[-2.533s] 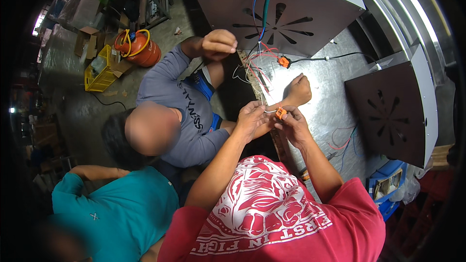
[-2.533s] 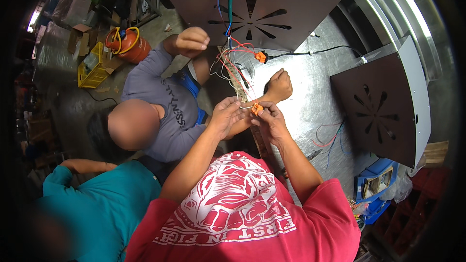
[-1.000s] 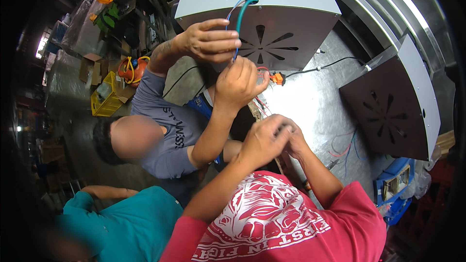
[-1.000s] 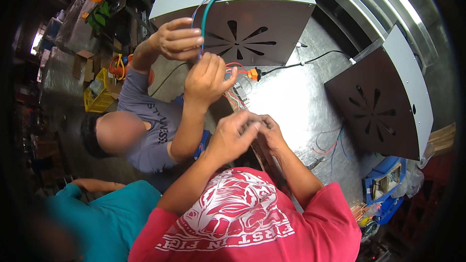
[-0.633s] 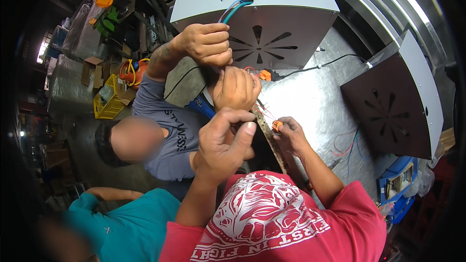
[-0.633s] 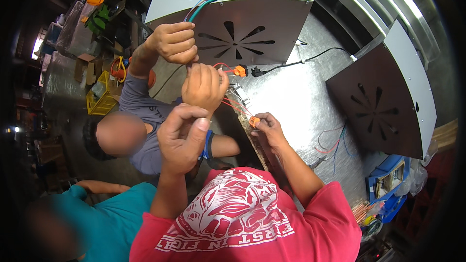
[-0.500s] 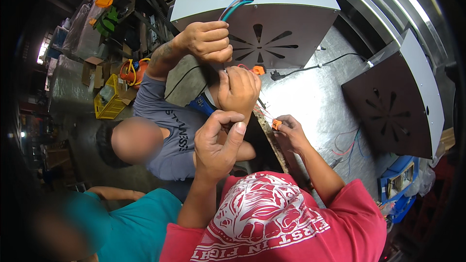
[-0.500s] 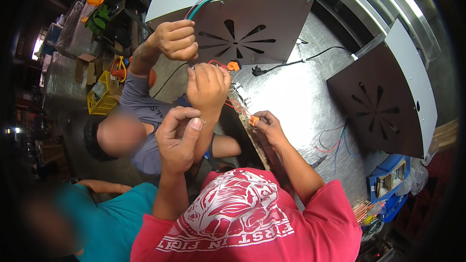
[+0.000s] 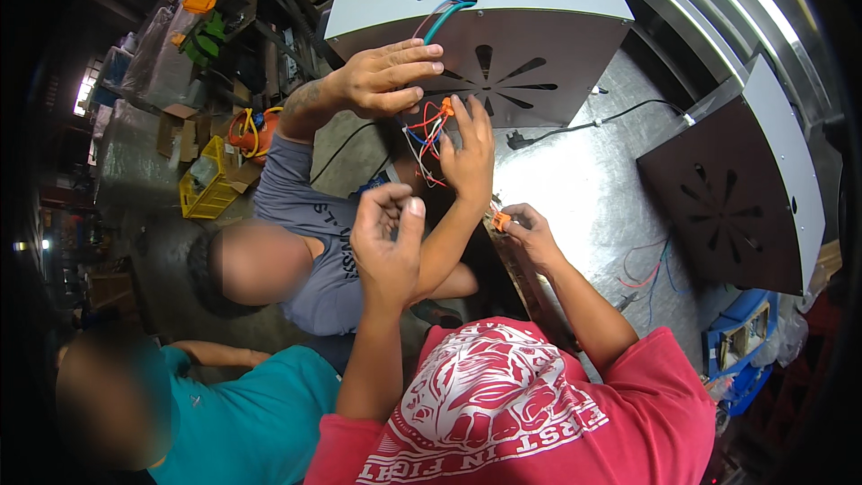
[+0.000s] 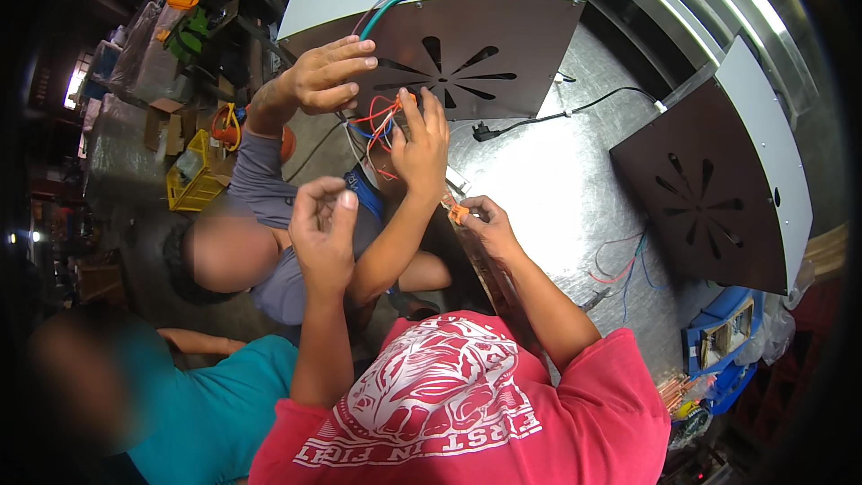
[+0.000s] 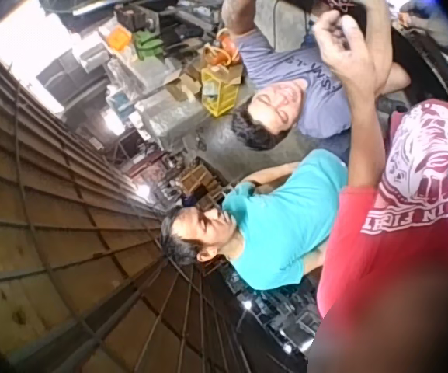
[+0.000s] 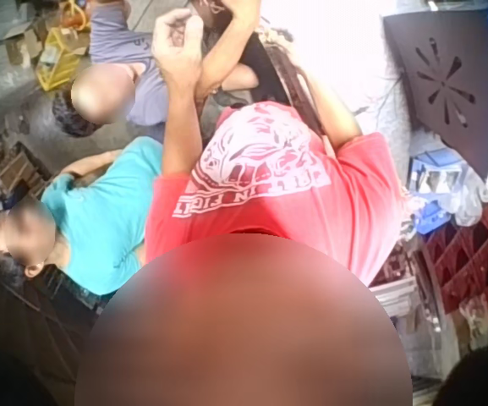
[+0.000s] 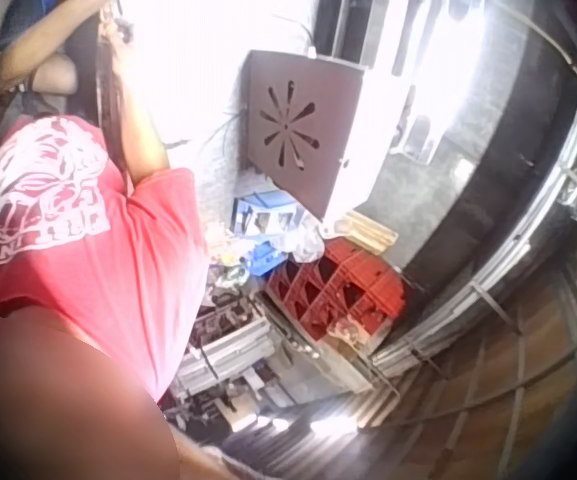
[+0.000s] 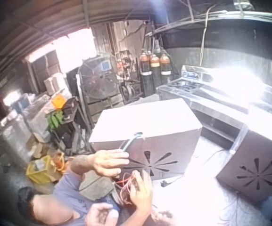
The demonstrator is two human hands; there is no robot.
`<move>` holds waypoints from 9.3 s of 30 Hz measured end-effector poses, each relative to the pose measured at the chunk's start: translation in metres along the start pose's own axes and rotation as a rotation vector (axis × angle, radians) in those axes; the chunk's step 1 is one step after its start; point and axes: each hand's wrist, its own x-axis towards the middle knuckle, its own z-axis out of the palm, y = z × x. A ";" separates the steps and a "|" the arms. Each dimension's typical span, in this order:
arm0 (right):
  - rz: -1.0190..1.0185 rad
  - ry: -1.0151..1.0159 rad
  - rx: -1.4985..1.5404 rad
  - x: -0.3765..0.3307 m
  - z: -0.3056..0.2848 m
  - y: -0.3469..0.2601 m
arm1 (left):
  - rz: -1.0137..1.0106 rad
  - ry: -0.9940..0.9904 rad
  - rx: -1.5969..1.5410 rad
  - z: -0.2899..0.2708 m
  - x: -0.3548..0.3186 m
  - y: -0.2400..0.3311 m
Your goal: The person connects multiple colored wires to orange connectors and routes them into a metal enclosure. They strip wire ends, twist strands, and insert them into connectors while another person assists by holding wires and handing components.
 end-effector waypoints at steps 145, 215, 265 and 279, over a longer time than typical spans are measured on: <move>-0.365 -0.099 -0.032 0.065 0.045 -0.160 | -0.082 -0.172 0.042 0.065 0.061 -0.100; -0.457 0.192 -0.244 0.049 -0.018 -0.087 | -0.187 -0.347 0.096 0.070 0.074 -0.098; 0.060 0.507 -1.060 0.037 -0.083 0.012 | -0.224 -0.345 -0.124 0.072 0.064 -0.091; 0.046 0.467 -1.028 0.036 -0.086 0.012 | -0.204 -0.354 -0.081 0.070 0.064 -0.092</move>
